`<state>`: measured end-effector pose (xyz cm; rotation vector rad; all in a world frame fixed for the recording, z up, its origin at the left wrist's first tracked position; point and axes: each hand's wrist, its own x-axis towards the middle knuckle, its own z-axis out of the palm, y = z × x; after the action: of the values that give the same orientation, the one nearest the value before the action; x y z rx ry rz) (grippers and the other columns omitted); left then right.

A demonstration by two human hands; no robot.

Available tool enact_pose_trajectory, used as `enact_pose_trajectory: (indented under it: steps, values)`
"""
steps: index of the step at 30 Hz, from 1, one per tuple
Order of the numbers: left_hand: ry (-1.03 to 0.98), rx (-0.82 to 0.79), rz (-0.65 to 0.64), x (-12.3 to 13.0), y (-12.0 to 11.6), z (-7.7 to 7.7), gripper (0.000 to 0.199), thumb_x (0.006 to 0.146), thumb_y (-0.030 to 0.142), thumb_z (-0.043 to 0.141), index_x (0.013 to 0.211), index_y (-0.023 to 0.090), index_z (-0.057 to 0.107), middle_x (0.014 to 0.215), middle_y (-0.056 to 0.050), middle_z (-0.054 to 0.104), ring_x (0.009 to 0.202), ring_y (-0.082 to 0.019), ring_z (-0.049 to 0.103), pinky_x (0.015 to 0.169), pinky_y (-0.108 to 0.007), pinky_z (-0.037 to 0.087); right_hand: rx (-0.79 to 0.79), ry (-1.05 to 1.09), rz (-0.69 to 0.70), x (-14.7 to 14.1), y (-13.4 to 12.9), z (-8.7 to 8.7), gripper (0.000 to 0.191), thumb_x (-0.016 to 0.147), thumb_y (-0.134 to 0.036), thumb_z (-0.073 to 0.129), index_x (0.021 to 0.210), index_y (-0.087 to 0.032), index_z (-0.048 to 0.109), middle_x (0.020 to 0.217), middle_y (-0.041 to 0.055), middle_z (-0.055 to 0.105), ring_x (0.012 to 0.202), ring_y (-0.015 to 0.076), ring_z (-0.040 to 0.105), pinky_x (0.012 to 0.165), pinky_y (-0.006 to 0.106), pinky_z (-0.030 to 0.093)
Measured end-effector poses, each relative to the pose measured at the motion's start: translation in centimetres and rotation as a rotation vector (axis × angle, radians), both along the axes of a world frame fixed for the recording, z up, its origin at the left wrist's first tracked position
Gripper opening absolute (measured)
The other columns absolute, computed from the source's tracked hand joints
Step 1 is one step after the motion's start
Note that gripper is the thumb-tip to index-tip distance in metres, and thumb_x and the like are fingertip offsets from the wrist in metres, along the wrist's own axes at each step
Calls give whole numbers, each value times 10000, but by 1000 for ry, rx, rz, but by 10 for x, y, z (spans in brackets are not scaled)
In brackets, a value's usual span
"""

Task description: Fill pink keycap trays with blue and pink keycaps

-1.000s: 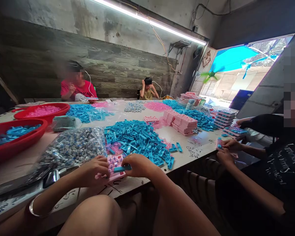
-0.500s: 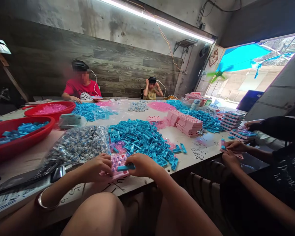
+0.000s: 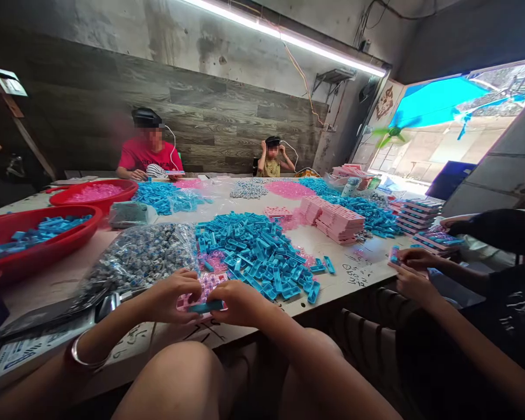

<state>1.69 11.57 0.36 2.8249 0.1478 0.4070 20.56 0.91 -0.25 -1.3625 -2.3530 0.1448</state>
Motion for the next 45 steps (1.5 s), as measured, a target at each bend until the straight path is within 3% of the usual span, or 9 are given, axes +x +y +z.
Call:
enact_pose_trajectory:
  steps: [4, 12, 17, 21, 27, 31, 38, 45]
  values:
    - [41, 48, -15, 0, 0, -2, 329, 770, 401, 598, 563, 169, 491, 566, 34, 547, 645, -117, 486, 721, -281, 293, 20, 8, -23, -8, 1, -4, 192, 730, -180, 649, 921, -181, 661, 878, 39, 669, 769, 150, 616, 668, 216, 451]
    - [108, 116, -5, 0, -2, -8, 261, 752, 334, 610, 561, 174, 530, 558, 41, 559, 647, -117, 498, 704, -281, 283, 50, -52, -16, -10, 6, -7, 56, 752, -188, 661, 807, -185, 670, 784, 19, 660, 782, 153, 588, 695, 230, 441]
    - [165, 157, 8, -1, -12, 1, 334, 852, 404, 512, 607, 183, 568, 591, 16, 592, 666, -136, 521, 679, -286, 289, 1, -43, -6, -10, 5, -8, 75, 750, -127, 649, 760, -187, 694, 875, 20, 666, 782, 134, 596, 667, 205, 429]
    - [231, 208, 79, -2, -19, 9, 370, 881, 436, 464, 644, 183, 593, 650, -24, 620, 700, -177, 543, 640, -280, 307, -8, -67, -22, -12, 2, -4, 104, 758, -116, 640, 712, -185, 703, 821, 21, 658, 743, 123, 590, 650, 203, 412]
    - [271, 62, 128, 1, -20, -1, 343, 901, 431, 423, 800, 192, 648, 747, -48, 648, 657, -172, 557, 586, -246, 345, 11, -94, -46, -15, 5, -4, 164, 740, -78, 631, 614, -170, 680, 646, -1, 617, 636, 112, 555, 566, 208, 357]
    - [264, 29, 145, 3, -19, -10, 363, 903, 444, 414, 795, 192, 652, 722, -48, 648, 631, -169, 556, 592, -245, 360, 43, -137, -21, -15, 8, -8, 203, 757, -98, 617, 565, -161, 643, 613, -3, 590, 616, 107, 529, 560, 214, 341]
    - [256, -38, 146, 5, -19, -11, 352, 885, 439, 443, 754, 183, 646, 669, -38, 634, 586, -151, 534, 570, -235, 368, 16, -160, 9, -17, 11, -5, 234, 740, -66, 616, 521, -151, 618, 578, -7, 570, 590, 100, 513, 534, 210, 336]
    - [204, -96, 49, 5, -11, -10, 331, 878, 412, 451, 716, 182, 626, 574, -2, 579, 525, -123, 476, 546, -222, 345, -44, 74, 16, -9, 13, -11, 106, 678, -67, 700, 616, -152, 688, 602, -13, 614, 570, 85, 551, 527, 172, 366]
